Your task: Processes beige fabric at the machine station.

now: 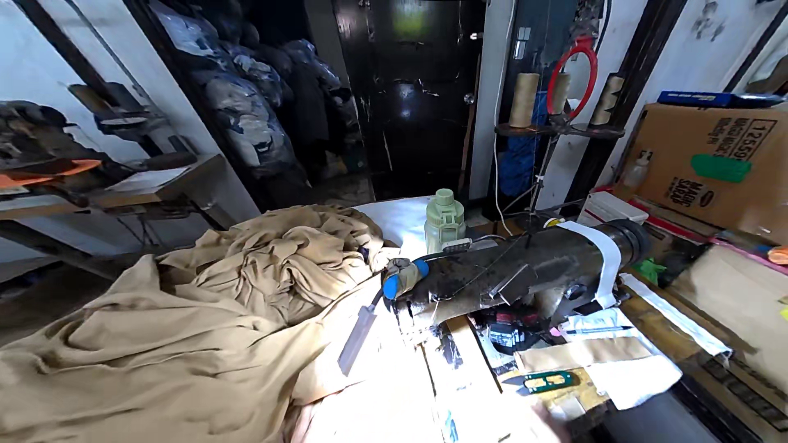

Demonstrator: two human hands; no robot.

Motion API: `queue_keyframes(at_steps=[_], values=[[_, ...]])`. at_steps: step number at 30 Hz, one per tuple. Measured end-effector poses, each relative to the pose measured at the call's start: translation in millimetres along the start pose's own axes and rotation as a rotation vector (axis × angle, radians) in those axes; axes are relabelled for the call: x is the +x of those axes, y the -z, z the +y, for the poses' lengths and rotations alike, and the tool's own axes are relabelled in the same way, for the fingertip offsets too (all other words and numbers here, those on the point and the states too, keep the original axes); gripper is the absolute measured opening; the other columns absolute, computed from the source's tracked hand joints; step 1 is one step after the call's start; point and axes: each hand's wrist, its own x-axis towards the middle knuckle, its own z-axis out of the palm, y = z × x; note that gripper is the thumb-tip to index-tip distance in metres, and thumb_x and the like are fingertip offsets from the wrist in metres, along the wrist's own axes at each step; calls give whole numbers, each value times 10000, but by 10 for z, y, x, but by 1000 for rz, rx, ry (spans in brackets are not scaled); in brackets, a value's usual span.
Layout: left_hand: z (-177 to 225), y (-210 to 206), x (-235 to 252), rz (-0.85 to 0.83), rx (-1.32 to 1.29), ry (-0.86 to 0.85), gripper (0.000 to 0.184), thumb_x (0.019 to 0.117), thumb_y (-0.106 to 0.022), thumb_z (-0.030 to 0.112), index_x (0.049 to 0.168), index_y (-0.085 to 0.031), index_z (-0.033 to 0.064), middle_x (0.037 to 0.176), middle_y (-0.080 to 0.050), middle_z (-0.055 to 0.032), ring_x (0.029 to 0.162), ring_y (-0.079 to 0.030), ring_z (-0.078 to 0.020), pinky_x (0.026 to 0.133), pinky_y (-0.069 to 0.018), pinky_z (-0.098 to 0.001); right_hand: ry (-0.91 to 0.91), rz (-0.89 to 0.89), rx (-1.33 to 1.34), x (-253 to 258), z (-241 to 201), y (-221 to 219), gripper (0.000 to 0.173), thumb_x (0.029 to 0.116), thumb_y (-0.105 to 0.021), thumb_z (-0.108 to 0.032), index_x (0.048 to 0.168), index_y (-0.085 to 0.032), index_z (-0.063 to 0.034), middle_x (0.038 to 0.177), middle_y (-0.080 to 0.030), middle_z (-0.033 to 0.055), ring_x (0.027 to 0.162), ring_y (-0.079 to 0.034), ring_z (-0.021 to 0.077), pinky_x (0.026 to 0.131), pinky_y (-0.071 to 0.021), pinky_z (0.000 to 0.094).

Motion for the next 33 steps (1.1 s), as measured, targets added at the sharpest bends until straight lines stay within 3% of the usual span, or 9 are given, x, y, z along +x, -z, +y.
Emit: queue_keyframes(at_steps=[2, 4, 7, 14, 19, 21, 27, 32, 33], values=[[141, 95, -2, -10, 13, 27, 571, 1040, -396, 510, 1439, -585, 149, 1497, -545, -132, 1430, -434, -410, 1182, -236, -652, -83, 124, -228, 473, 383, 113, 297, 906, -613, -25, 1172, -740, 9, 1160, -737, 187, 1042, -712, 378, 895, -570, 535], [672, 587, 59, -221, 1, 160, 519, 1071, -410, 356, 1488, -521, 68, 1553, -470, -184, 1478, -354, -428, 1218, -166, -605, -167, 94, -350, 781, 751, 170, 388, 897, -617, 31, 1275, -695, -7, 1131, -733, 219, 1018, -693, 450, 863, -536, 617], [1070, 932, 64, -214, -120, 200, 483, 1058, -443, 239, 1437, -536, -45, 1514, -481, -266, 1460, -354, -472, 1232, -128, -577, -243, 66, -313, 945, 1015, 172, 318, 916, -640, 23, 1220, -724, -20, 1001, -735, 235, 947, -704, 453, 855, -551, 605], [1009, 887, 41, -187, -148, 177, 482, 1059, -440, 236, 1435, -537, -49, 1518, -478, -265, 1457, -354, -485, 1231, -131, -578, -187, 140, -45, 957, 883, 139, 224, 790, -780, 34, 1001, -708, 53, 951, -712, 217, 906, -701, 391, 832, -576, 517], [534, 445, -17, -22, -59, 63, 530, 1057, -437, 403, 1392, -614, 32, 1475, -557, -186, 1425, -431, -439, 1224, -191, -587, -261, -11, -2, 966, 822, 223, 158, 838, -776, -77, 958, -755, 23, 956, -731, 202, 964, -699, 381, 888, -549, 547], [806, 765, 19, -181, -131, 137, 505, 1067, -443, 297, 1447, -537, -21, 1541, -470, -226, 1475, -338, -467, 1234, -116, -587, -271, 15, 57, 965, 843, 254, 133, 858, -748, -61, 965, -771, 14, 962, -742, 191, 950, -714, 345, 873, -561, 527], [955, 875, 15, -167, -205, 173, 479, 1057, -452, 235, 1411, -551, -72, 1510, -486, -268, 1453, -362, -486, 1228, -142, -583, -335, 165, 263, 983, 804, 341, 211, 884, -656, -120, 1030, -754, -4, 891, -751, 84, 784, -707, 88, 726, -584, 260], [226, 194, -39, 20, -85, 67, 531, 1033, -461, 449, 1373, -644, 85, 1461, -579, -145, 1410, -456, -424, 1187, -253, -627, -318, 216, 324, 1008, 714, 311, 189, 889, -650, -109, 1012, -752, -8, 876, -759, 54, 785, -708, 28, 727, -580, 198], [270, 298, -5, -111, -50, 111, 547, 1053, -429, 458, 1444, -584, 109, 1536, -513, -111, 1465, -392, -395, 1213, -211, -604, -304, 233, 330, 1011, 690, 303, 188, 892, -641, -107, 1006, -751, -5, 874, -758, 52, 782, -705, 22, 727, -579, 195]])
